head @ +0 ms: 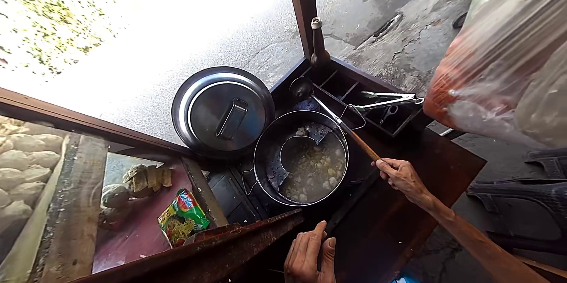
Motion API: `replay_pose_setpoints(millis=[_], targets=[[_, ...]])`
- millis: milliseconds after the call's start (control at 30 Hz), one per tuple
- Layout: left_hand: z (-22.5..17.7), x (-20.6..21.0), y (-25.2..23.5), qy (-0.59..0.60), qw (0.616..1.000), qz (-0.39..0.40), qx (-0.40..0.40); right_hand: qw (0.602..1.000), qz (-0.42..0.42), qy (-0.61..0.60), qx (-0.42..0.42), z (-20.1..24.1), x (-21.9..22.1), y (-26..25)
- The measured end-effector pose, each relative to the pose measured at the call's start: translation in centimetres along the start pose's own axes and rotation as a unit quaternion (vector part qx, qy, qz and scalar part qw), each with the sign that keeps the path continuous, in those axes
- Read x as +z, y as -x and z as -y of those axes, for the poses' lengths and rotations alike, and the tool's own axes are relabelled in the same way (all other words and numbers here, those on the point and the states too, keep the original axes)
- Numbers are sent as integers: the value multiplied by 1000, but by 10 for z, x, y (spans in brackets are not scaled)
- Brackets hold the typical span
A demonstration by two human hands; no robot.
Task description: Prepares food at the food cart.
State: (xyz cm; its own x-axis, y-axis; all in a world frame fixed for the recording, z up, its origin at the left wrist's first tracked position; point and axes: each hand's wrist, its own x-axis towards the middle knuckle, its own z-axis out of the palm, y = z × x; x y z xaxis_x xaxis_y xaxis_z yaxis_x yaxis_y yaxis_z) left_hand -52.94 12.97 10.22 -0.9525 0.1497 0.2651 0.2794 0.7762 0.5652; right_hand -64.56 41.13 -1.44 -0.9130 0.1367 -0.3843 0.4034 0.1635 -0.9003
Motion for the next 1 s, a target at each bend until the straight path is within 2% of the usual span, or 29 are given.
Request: replay_pose_setpoints(millis=[400, 567, 633, 733, 800, 900, 933, 1000], targets=[[-3, -7, -6, -8, 1000, -20, 10, 999, 20, 31, 19, 16, 4, -28], [-11, -10, -21, -93, 992, -35, 77, 999, 31, 33, 27, 22, 8, -53], [-11, -14, -31, -160, 980, -33, 113, 996, 41, 70, 22, 23, 6, -61], [-8, -22, -39, -210, 968, -21, 137, 977, 42, 209, -4, 32, 1, -64], [-8, -29, -35, -189, 974, -4, 126, 958, 8, 281, -59, 41, 0, -51], [-6, -29, -12, -115, 991, 31, 68, 917, -113, 297, -241, 40, 8, -15], [-4, -28, -2, -94, 994, 33, 44, 909, -123, 278, -286, 40, 14, 3], [-2, -26, 15, -61, 998, 25, 2, 916, -55, 235, -322, 34, 31, 46]])
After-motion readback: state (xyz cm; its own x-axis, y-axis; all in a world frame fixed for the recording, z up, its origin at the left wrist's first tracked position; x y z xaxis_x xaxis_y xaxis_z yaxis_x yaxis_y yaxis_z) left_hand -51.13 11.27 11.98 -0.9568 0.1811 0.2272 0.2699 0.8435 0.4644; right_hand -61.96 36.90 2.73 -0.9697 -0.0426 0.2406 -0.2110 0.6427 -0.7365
